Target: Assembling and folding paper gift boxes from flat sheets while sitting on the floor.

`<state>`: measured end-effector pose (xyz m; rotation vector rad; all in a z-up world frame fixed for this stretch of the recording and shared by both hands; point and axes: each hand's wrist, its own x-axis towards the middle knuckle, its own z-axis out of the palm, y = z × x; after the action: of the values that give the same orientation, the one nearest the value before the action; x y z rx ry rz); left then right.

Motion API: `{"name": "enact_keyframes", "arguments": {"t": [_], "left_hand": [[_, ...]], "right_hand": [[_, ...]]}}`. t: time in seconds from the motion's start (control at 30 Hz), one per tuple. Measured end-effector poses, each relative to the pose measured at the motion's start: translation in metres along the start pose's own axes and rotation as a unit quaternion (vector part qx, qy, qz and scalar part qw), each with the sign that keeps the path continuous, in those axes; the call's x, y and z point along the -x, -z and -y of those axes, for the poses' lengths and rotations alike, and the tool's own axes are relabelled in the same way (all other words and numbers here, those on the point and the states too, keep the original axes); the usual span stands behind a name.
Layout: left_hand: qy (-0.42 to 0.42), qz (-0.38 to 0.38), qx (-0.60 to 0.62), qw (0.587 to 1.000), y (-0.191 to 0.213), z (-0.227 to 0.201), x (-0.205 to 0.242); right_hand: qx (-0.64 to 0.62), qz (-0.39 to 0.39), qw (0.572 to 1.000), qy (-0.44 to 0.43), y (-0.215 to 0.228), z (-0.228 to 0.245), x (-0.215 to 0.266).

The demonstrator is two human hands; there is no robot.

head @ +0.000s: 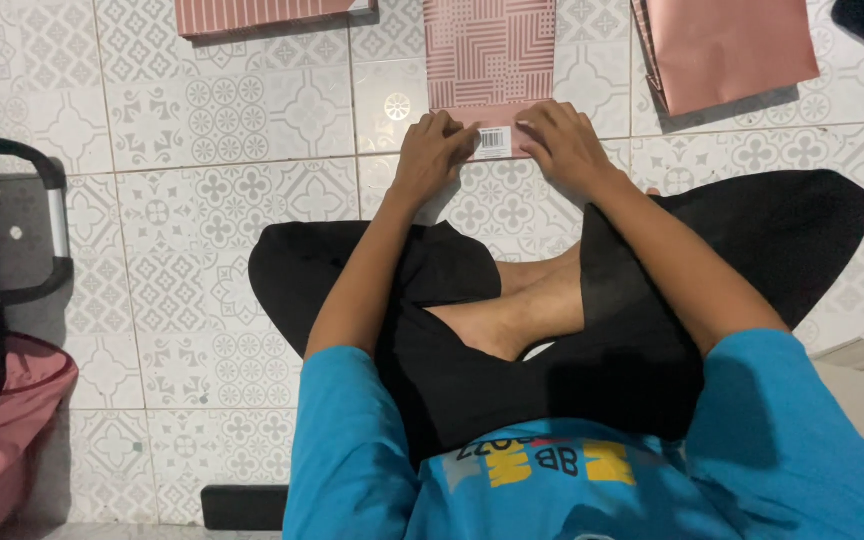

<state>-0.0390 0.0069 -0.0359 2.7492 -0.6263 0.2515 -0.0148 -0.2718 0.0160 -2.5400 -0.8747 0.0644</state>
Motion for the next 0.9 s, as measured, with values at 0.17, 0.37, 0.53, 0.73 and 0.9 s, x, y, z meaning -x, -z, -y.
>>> {"name": "enact_keyframes", "arguments": {"t": [0.17, 0.37, 0.53, 0.73, 0.9], "left_hand": [[-0.011, -0.097, 0.144, 0.985, 0.054, -0.027, -0.010], [0.002, -0.045, 0.196, 0.980, 0.028, 0.003, -0.018], [0.015, 0.051, 0.215, 0.975, 0.009, 0.031, -0.036], [0.031, 0.055, 0.189, 0.980, -0.007, 0.046, -0.039], [-0.067, 0.052, 0.128, 0.988, -0.007, 0.039, -0.039]], "right_hand": [[0.052, -0.101, 0.984, 0.135, 0.010, 0.027, -0.004], [0.041, -0.059, 0.992, 0.106, -0.004, 0.041, -0.011], [0.005, -0.020, 0.999, 0.025, -0.043, 0.056, -0.025], [-0.063, -0.027, 0.994, -0.086, -0.074, 0.076, -0.055], [-0.045, -0.013, 0.991, -0.124, -0.064, 0.069, -0.066]]}}
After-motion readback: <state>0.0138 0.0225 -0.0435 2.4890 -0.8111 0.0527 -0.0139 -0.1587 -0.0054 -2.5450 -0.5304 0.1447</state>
